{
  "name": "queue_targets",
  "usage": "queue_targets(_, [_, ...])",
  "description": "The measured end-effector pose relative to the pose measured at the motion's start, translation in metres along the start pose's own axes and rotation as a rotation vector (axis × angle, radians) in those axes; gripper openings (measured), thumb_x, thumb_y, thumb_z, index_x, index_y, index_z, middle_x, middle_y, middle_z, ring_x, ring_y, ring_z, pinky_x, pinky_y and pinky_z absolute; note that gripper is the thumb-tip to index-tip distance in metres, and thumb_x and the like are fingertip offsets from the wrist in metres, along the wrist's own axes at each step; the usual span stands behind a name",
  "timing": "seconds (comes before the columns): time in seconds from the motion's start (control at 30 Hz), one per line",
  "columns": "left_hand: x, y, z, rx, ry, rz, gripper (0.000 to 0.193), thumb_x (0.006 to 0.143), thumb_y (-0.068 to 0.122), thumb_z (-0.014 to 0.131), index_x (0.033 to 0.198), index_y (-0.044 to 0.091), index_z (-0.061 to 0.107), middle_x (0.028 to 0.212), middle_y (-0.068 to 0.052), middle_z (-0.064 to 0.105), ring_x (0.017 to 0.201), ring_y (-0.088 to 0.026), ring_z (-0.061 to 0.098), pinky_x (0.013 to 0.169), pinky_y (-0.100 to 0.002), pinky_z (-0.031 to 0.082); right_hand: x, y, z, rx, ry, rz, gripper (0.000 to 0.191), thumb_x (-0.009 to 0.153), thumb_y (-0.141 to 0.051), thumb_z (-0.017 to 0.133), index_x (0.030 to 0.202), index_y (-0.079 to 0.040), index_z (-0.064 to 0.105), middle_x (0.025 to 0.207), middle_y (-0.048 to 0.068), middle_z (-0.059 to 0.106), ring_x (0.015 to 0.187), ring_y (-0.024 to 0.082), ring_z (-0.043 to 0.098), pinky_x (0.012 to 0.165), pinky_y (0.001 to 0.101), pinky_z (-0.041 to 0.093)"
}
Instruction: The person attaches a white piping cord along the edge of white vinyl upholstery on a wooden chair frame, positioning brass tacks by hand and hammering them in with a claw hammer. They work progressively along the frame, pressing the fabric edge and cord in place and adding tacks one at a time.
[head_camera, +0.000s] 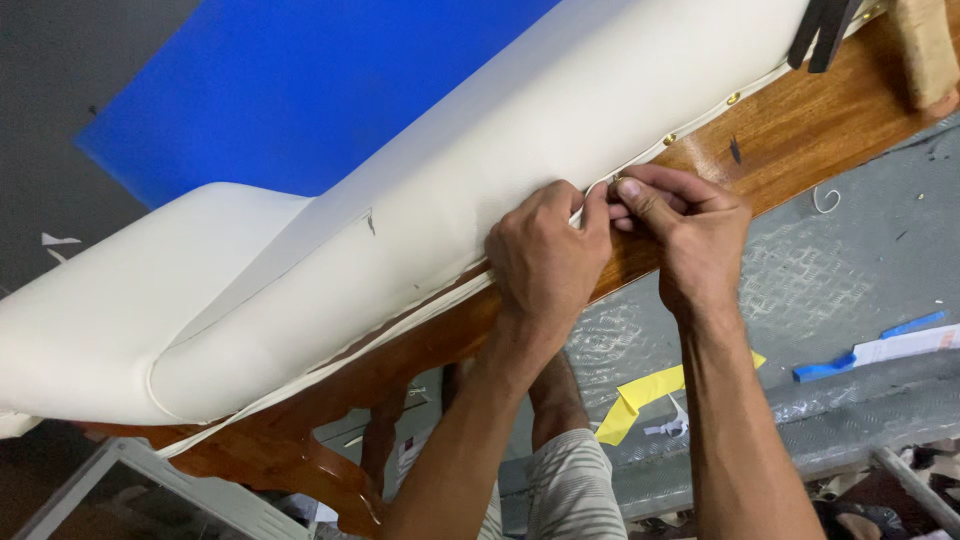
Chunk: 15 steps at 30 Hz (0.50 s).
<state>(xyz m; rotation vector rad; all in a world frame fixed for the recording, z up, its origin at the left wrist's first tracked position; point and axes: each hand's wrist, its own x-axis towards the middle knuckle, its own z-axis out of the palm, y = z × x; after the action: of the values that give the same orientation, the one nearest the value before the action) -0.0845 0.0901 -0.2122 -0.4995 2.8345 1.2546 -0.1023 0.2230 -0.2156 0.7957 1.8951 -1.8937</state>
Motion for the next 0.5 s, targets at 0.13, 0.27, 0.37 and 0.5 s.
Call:
queue_targets(0.13, [0.0, -0.002, 0.0, -0.009, -0.013, -0.01, 0.03, 0.089, 0.021, 0.079, 0.069, 0.006, 0.063, 0.064, -0.01, 0.068, 0.05, -0.027, 0.065, 0.048, -0.042, 0.048, -0.003, 0.005, 0.001, -0.023, 0.033, -0.028, 0.019, 0.094, 0.003, 0.076, 0.111, 0.01, 0.073, 0.095, 0.014, 0.077, 0.077, 0.015, 0.073, 0.07, 0.0249, 0.062])
queue_targets(0.27, [0.001, 0.001, 0.0, -0.003, -0.005, -0.061, 0.032, 0.087, 0.023, 0.079, 0.066, 0.006, 0.062, 0.06, -0.01, 0.066, 0.047, -0.027, 0.064, 0.048, -0.041, 0.047, -0.004, 0.004, 0.002, -0.046, 0.046, -0.041, 0.018, 0.095, 0.003, 0.075, 0.112, 0.01, 0.073, 0.096, 0.015, 0.076, 0.077, 0.015, 0.073, 0.069, 0.0251, 0.062])
queue_targets(0.37, [0.003, 0.003, -0.001, 0.012, -0.051, -0.103, 0.032, 0.088, 0.024, 0.078, 0.066, 0.007, 0.063, 0.057, -0.009, 0.066, 0.045, -0.024, 0.064, 0.047, -0.039, 0.048, -0.008, -0.001, 0.001, 0.015, 0.038, -0.008, 0.018, 0.095, 0.004, 0.074, 0.112, 0.009, 0.073, 0.095, 0.016, 0.076, 0.077, 0.015, 0.074, 0.07, 0.0253, 0.063])
queue_targets(0.5, [0.006, 0.006, -0.003, 0.041, -0.108, -0.118, 0.029, 0.09, 0.025, 0.075, 0.068, 0.007, 0.067, 0.055, -0.007, 0.067, 0.044, -0.021, 0.066, 0.049, -0.038, 0.051, -0.017, -0.012, -0.007, -0.008, 0.043, -0.157, 0.017, 0.096, 0.004, 0.074, 0.113, 0.006, 0.073, 0.099, 0.015, 0.077, 0.081, 0.019, 0.076, 0.073, 0.0262, 0.065])
